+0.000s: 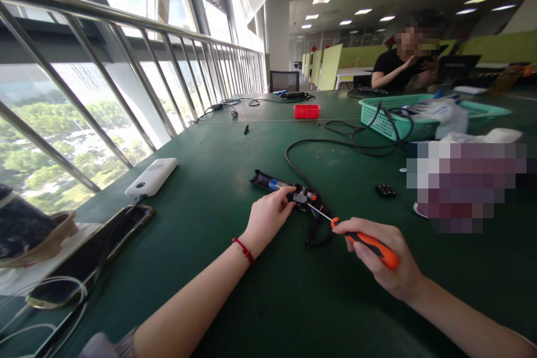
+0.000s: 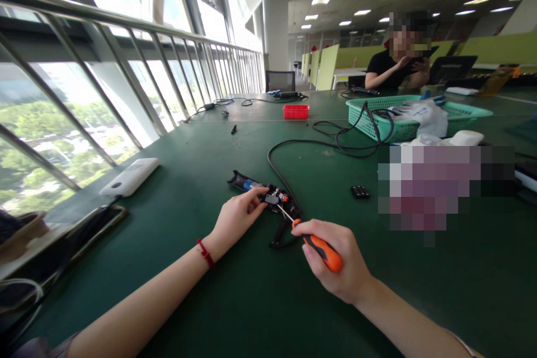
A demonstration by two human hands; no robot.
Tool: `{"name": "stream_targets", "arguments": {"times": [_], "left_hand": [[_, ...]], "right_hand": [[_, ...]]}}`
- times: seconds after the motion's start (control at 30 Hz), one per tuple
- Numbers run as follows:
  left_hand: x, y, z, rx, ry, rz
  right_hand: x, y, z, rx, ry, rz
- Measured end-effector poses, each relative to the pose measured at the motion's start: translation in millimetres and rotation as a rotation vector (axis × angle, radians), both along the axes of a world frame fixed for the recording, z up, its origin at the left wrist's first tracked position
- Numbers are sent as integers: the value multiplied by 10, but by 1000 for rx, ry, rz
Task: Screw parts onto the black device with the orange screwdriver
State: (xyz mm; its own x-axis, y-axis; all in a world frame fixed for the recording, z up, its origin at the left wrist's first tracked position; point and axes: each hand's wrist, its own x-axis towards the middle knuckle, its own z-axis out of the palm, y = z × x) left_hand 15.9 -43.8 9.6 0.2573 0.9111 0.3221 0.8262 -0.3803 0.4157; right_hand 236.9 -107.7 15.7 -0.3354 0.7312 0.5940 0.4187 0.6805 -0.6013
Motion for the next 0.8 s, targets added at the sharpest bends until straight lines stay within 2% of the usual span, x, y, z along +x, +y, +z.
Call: {"name": "stream_targets", "arguments": {"times": [0.17, 0.33, 0.4, 0.53, 0.63, 0.8], "left_hand": [[-8, 5, -18, 7, -5, -1], [-11, 8, -13, -5, 2, 0], [-5, 11, -4, -6, 4, -9], [14, 26, 2, 8, 22, -30], [30, 42, -14, 25, 34, -39], [63, 63, -32, 28, 13, -29]], "right_hand": [[-6, 3, -13, -41, -11, -13], [10, 12, -15, -176, 90, 106], [18, 34, 34, -248, 124, 93], [8, 126, 297, -351, 44, -84], [-36, 222, 586, -323, -13, -158], [-115, 379, 982, -98, -353, -313]]}}
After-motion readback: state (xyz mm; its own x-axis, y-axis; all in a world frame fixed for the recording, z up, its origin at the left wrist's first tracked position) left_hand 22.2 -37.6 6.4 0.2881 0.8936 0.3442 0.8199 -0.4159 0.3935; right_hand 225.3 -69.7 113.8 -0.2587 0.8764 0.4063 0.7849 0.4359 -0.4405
